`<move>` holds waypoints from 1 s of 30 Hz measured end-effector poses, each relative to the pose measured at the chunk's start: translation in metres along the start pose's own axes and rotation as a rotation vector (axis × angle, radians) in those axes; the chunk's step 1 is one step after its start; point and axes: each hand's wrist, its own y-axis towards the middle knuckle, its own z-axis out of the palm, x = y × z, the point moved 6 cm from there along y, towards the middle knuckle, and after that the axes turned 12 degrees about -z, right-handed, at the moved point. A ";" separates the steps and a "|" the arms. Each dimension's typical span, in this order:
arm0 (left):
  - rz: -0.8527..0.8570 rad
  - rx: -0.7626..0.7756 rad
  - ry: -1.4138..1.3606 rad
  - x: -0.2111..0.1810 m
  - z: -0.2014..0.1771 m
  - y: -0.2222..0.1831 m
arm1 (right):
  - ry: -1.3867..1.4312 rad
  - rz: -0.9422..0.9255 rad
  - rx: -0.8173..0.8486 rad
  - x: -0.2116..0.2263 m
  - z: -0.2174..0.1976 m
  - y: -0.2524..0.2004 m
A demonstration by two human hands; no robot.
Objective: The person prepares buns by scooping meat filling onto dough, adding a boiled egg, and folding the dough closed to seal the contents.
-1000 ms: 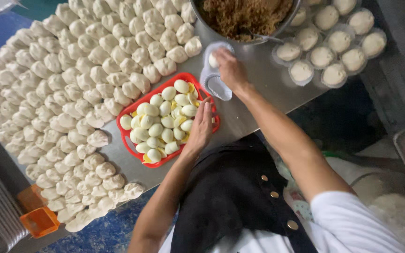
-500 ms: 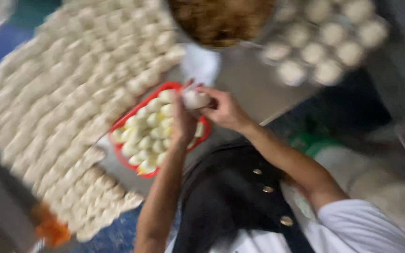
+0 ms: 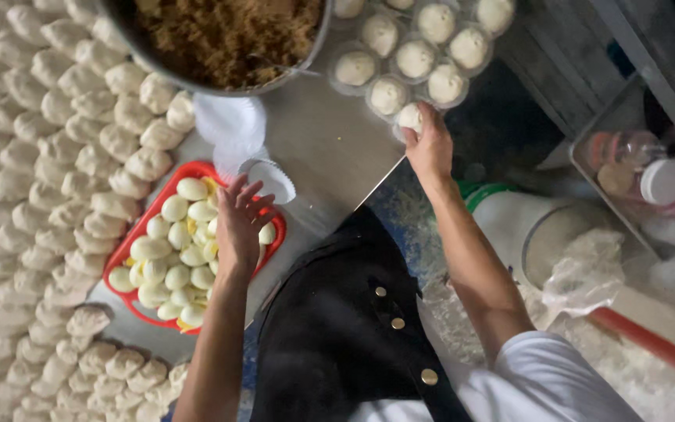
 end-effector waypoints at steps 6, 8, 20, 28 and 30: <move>0.102 -0.018 0.039 0.002 -0.027 -0.037 | -0.007 -0.123 0.015 0.009 -0.002 0.002; 0.128 -0.066 0.053 0.004 -0.041 -0.053 | -0.165 -0.190 -0.029 0.028 -0.017 0.003; 0.120 -0.156 -0.059 0.042 -0.114 -0.105 | 0.081 -0.161 -0.099 0.106 0.078 0.006; 0.174 -0.049 -0.065 0.038 -0.141 -0.109 | 0.180 -0.307 0.115 0.163 0.091 -0.043; 0.155 -0.048 -0.046 0.042 -0.150 -0.112 | 0.236 -0.364 0.234 0.179 0.093 -0.078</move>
